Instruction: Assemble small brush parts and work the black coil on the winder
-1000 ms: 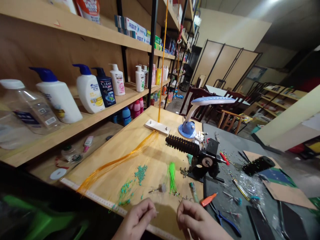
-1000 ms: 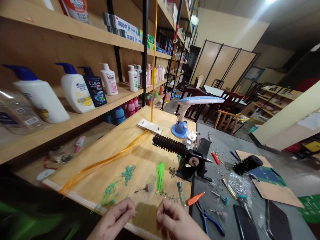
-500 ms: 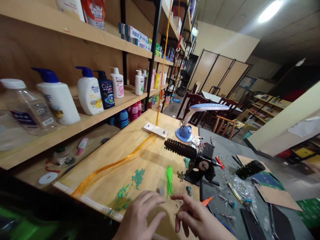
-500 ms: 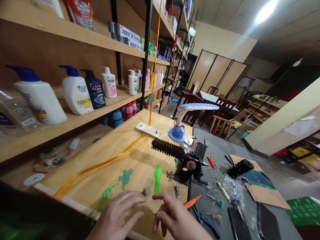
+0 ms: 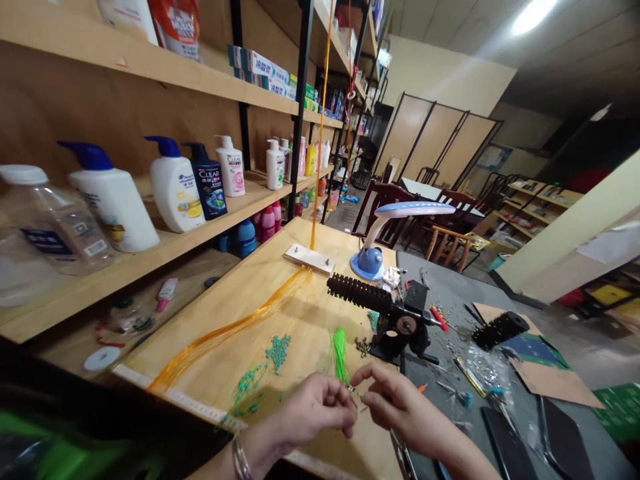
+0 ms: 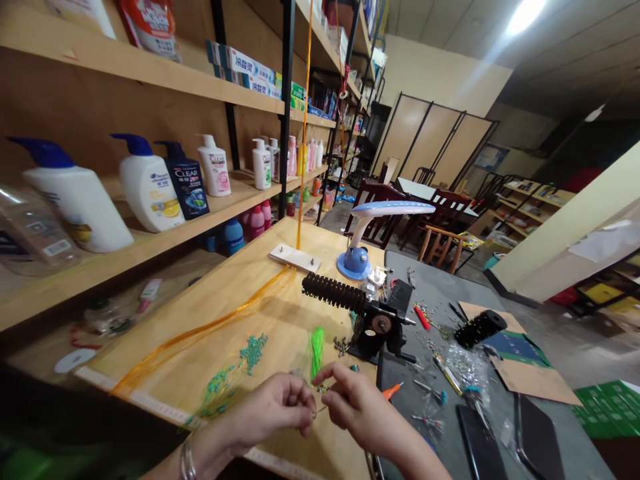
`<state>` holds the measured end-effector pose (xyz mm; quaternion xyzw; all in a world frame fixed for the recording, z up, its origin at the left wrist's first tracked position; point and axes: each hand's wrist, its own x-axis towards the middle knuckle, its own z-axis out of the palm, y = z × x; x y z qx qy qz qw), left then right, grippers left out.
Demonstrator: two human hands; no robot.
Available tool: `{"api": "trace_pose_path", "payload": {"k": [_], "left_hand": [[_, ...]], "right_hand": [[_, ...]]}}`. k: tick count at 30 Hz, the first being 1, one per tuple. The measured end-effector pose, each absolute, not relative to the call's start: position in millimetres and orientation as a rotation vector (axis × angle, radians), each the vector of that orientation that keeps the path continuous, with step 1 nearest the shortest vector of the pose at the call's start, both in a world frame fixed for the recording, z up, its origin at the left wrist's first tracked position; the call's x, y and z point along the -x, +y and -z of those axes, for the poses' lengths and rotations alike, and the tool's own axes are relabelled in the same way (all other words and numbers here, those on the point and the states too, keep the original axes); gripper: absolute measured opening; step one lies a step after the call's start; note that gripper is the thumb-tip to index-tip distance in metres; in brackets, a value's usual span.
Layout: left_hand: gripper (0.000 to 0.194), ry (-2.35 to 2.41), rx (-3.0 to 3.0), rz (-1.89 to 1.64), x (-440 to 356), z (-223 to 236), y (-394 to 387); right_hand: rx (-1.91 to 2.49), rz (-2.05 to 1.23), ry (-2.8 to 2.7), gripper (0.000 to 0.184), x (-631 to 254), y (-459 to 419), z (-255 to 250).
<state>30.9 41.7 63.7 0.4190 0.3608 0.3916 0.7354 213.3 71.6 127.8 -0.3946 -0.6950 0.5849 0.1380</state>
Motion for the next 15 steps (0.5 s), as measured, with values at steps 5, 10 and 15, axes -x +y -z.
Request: {"api": "trace_pose_path", "payload": {"k": [5,10,15], "left_hand": [[0.023,0.723,-0.724,-0.915,-34,-50,37],[0.028,0.663,-0.639,-0.920,-33,-40,31],[0.031,0.704,-0.581,-0.937,-32,-41,28]], "right_hand": [[1.083,-1.718,-1.863,0.039,-219,77,-129],[1.119,-1.697,-1.787,0.042,-226,82,-130],[1.127,-1.670,-1.763,0.043,-229,86,-128]]}}
